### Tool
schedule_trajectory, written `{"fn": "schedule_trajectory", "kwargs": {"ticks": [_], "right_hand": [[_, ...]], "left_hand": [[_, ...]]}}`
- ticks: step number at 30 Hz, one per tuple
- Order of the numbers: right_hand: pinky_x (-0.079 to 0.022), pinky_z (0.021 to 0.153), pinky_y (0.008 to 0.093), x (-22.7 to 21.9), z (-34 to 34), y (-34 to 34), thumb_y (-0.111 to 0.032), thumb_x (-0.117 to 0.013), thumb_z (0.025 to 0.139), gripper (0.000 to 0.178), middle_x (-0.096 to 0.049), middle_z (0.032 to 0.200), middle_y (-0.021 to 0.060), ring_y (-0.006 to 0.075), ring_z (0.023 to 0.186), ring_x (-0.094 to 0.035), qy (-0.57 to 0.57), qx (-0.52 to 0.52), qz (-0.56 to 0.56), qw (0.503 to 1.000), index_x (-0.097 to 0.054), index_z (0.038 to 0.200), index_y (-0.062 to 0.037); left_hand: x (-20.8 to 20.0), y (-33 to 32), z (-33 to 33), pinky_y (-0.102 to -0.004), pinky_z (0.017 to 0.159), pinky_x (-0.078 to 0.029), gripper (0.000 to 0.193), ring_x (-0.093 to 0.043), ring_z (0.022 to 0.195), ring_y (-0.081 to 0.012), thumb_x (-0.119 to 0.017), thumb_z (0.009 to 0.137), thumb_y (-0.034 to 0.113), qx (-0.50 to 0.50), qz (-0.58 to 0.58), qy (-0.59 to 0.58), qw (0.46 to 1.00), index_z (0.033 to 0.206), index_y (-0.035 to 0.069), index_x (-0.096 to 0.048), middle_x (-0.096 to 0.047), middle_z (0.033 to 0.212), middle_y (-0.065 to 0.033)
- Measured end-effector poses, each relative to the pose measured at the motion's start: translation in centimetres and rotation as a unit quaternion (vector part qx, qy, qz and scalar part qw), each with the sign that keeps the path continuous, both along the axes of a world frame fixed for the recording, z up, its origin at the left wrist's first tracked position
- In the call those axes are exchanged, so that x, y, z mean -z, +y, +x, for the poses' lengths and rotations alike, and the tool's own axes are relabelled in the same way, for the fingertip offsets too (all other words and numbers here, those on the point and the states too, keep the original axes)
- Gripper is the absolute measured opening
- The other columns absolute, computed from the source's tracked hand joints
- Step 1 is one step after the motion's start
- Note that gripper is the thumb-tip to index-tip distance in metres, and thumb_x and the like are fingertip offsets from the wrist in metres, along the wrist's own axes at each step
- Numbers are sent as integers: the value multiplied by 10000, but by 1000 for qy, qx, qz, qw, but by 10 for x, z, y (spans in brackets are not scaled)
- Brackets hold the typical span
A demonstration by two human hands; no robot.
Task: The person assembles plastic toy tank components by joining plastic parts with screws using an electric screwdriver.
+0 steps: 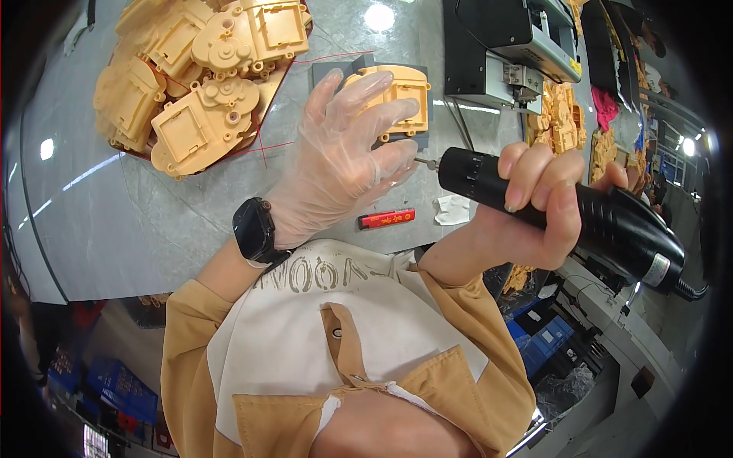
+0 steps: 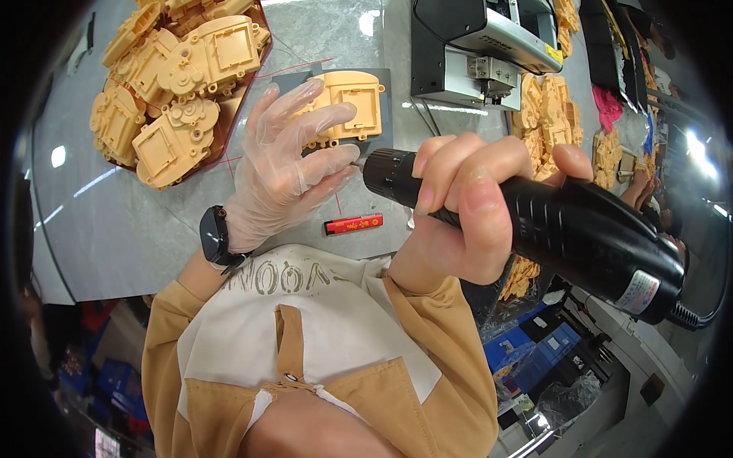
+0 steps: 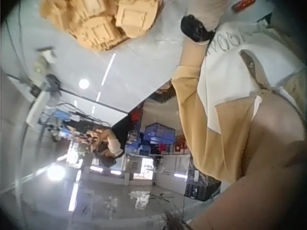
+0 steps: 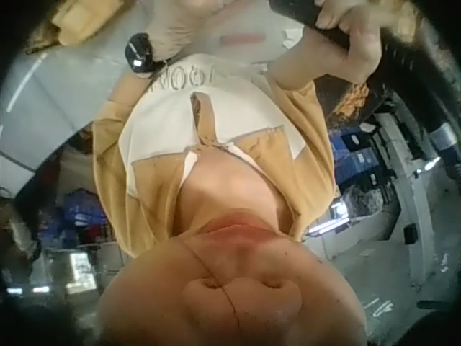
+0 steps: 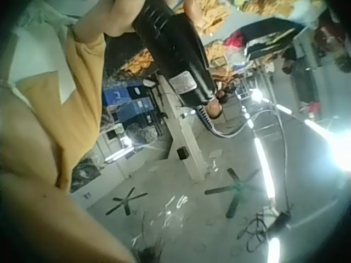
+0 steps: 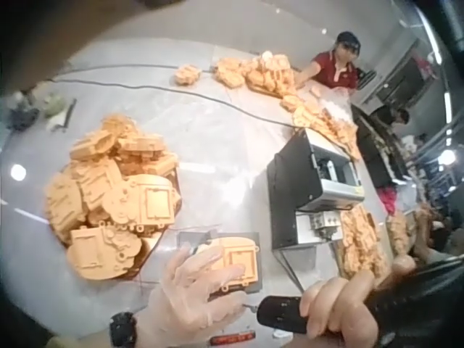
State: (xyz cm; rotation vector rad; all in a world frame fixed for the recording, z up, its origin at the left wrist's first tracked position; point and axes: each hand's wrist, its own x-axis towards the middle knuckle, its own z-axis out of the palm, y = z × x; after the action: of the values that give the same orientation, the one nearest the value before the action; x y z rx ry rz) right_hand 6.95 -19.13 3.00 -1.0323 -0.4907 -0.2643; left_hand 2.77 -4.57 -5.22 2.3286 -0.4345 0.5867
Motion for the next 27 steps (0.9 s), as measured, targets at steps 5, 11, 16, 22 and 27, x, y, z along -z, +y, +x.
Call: {"fn": "schedule_trajectory", "kwargs": {"ticks": [5, 11, 16, 22, 27], "right_hand": [[-414, 476, 361, 2, 2, 0, 4, -458, 749, 599, -444, 614, 73, 175, 462, -445, 37, -41, -35, 998, -226, 1288, -117], [-445, 504, 364, 11, 7, -3, 27, -465, 752, 563, -466, 644, 80, 197, 493, -487, -30, 6, -24, 999, -229, 1251, -86], [-462, 504, 323, 19, 19, 11, 37, -519, 731, 558, -524, 618, 88, 142, 447, -479, 8, 58, -85, 995, -231, 1208, 4], [-455, 506, 261, 16, 12, 22, 55, -570, 717, 534, -538, 612, 67, 120, 473, -494, 59, 99, -152, 982, -267, 1156, 24], [-436, 500, 365, 22, 15, 20, 92, -463, 755, 493, -499, 623, 99, 176, 447, -462, -28, 54, -299, 952, -278, 1189, -52]], "left_hand": [[1, -2, -2, -508, 995, -231, 178, -386, 1174, -231, -726, 630, 228, -14, 33, -5, 999, 669, 175, -561, -512, 1106, 27], [-6, 2, -1, -561, 991, -207, 538, -351, 1204, -262, -722, 652, 256, -37, -51, 73, 995, 1143, 232, -503, -385, 1280, -86], [22, 6, -4, -506, 961, -306, 736, -335, 1210, -277, -738, 645, 217, -67, 62, 143, 985, 1283, 240, -373, -311, 1331, -121], [21, 13, -3, -434, 973, -333, 705, -405, 1135, -315, -727, 668, 199, -11, -107, 141, 984, 1275, 169, -371, -340, 1310, -128], [30, 21, -1, -428, 982, -327, 694, -438, 1108, -288, -722, 676, 212, -16, -132, 139, 981, 1269, 149, -368, -424, 1257, -90]]}}
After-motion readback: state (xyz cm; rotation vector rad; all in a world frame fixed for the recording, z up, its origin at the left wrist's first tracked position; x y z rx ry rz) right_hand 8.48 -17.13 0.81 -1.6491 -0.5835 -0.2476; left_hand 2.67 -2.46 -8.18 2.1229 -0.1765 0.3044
